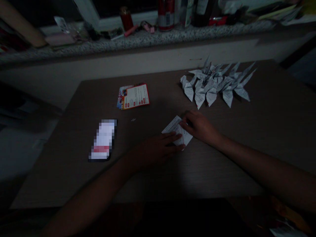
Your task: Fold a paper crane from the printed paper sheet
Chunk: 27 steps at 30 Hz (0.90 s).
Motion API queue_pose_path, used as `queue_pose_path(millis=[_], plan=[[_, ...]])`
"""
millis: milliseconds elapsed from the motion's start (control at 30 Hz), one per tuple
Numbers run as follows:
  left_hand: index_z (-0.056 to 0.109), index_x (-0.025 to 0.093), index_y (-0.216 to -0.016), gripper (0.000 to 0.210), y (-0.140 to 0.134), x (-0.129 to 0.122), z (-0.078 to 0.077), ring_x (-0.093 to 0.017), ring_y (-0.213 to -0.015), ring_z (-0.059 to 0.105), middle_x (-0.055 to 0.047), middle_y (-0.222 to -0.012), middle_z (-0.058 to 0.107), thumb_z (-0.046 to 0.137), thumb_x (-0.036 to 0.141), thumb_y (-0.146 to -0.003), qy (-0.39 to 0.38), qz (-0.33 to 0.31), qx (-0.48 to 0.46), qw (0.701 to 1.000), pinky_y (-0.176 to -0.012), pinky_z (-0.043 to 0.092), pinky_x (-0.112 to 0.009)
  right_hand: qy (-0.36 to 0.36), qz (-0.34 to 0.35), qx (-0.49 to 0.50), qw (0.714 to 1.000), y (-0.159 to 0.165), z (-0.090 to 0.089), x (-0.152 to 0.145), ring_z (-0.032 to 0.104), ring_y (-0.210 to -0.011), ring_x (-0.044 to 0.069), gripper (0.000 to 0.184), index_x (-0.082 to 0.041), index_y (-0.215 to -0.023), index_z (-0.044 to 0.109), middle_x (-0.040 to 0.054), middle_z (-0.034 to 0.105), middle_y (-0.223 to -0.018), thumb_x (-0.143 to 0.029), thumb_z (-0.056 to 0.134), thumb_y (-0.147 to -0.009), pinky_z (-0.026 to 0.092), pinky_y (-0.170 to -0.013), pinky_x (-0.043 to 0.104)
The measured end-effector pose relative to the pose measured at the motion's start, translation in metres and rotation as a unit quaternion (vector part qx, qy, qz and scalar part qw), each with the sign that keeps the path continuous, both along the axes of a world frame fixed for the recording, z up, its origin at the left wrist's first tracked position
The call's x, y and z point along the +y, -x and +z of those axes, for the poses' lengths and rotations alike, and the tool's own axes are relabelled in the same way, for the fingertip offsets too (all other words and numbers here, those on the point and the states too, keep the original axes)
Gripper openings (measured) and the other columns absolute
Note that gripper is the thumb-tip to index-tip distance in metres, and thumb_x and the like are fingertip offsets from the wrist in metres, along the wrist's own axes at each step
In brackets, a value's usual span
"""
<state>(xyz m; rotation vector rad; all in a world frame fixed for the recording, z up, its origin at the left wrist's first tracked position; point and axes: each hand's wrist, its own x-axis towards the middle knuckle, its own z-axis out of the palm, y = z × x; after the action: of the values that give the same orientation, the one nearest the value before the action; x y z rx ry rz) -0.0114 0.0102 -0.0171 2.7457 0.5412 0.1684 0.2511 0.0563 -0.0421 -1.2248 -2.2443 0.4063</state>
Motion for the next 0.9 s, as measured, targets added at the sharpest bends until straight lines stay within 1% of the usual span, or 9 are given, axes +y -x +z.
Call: queue_pose_path(millis=[267, 433, 633, 900], plan=[[0.050, 0.030, -0.153, 0.048, 0.0000, 0.0001, 0.0027, -0.027, -0.157, 0.029, -0.007, -0.168, 0.034, 0.053, 0.022, -0.105, 0.020, 0.003, -0.001, 1.000, -0.124, 0.038, -0.050, 0.004, 0.006, 0.003, 1.000, -0.0011, -0.0003, -0.0004, 0.059, -0.087, 0.026, 0.014, -0.024, -0.085, 0.052, 0.0064, 0.060, -0.088, -0.025, 0.060, -0.097, 0.045, -0.078, 0.039], [0.052, 0.027, -0.150, 0.045, -0.0017, 0.0001, 0.0031, -0.028, -0.157, 0.031, -0.009, -0.167, 0.038, 0.052, 0.025, -0.106, 0.019, 0.002, -0.007, 1.000, -0.123, 0.039, -0.049, 0.001, 0.002, 0.004, 1.000, -0.0003, 0.0011, -0.0014, 0.059, -0.085, 0.026, 0.015, -0.023, -0.084, 0.052, 0.0066, 0.060, -0.086, -0.024, 0.060, -0.097, 0.045, -0.078, 0.039], [0.045, 0.022, -0.155, 0.050, -0.0043, -0.0022, 0.0057, -0.026, -0.155, 0.035, -0.008, -0.166, 0.040, 0.051, 0.028, -0.106, 0.013, 0.021, 0.011, 1.000, -0.124, 0.038, -0.045, 0.002, 0.003, 0.003, 1.000, -0.0008, 0.0011, -0.0008, 0.059, -0.087, 0.026, 0.013, -0.023, -0.084, 0.054, 0.0073, 0.062, -0.088, -0.024, 0.060, -0.096, 0.045, -0.079, 0.040], [0.049, 0.022, -0.153, 0.049, -0.0061, -0.0039, 0.0066, -0.027, -0.154, 0.037, -0.009, -0.165, 0.042, 0.053, 0.029, -0.105, 0.005, 0.030, 0.011, 0.999, -0.123, 0.039, -0.045, 0.010, 0.001, 0.008, 1.000, -0.0003, 0.0013, -0.0003, 0.059, -0.085, 0.025, 0.014, -0.023, -0.084, 0.053, 0.0063, 0.061, -0.086, -0.024, 0.060, -0.096, 0.045, -0.077, 0.039]])
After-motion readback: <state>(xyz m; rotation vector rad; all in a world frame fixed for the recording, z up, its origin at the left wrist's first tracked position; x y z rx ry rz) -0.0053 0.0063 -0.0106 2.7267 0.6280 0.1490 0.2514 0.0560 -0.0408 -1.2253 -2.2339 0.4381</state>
